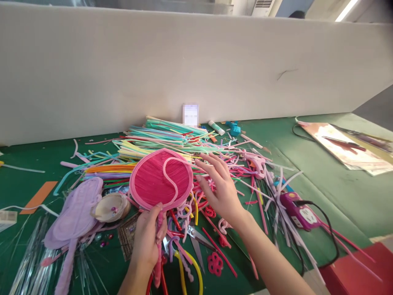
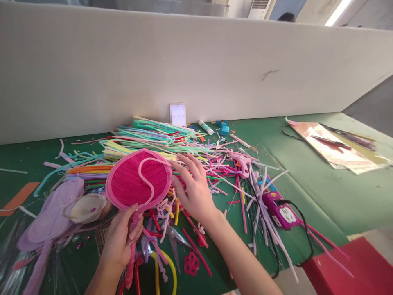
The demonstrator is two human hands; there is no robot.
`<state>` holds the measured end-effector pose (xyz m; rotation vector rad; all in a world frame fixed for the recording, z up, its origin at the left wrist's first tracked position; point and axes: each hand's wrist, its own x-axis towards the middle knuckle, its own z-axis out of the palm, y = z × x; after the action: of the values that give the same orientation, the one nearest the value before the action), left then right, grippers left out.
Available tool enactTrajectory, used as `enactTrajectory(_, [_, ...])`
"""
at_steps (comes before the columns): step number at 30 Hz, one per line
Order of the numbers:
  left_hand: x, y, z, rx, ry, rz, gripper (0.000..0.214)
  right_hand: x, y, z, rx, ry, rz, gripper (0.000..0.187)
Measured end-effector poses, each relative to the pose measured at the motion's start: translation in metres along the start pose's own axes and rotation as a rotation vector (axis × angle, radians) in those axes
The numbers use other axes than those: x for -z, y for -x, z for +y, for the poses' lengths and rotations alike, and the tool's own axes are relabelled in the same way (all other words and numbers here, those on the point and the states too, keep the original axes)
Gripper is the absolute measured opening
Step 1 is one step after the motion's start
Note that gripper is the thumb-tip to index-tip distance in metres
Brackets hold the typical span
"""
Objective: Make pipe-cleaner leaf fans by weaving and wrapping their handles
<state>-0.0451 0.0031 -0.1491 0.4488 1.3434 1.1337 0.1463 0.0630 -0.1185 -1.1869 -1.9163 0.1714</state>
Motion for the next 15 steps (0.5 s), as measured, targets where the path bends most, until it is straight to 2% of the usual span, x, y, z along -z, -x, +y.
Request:
enactTrajectory(3, [0.001, 0.000, -0.001, -0.007, -0.006, -0.007, 0.042, 0.000, 0.005, -0.001, -0.034, -0.028, 0.034, 0.033])
enactTrajectory(10, [0.001, 0.005, -0.001, -0.007, -0.021, -0.006, 0.041, -0.006, 0.010, -0.010, -0.043, -0.043, -0.011, 0.034])
enactTrajectory(15, [0.003, 0.005, -0.001, -0.007, -0.012, 0.005, 0.041, -0.004, 0.010, -0.010, -0.116, 0.002, 0.057, 0.030])
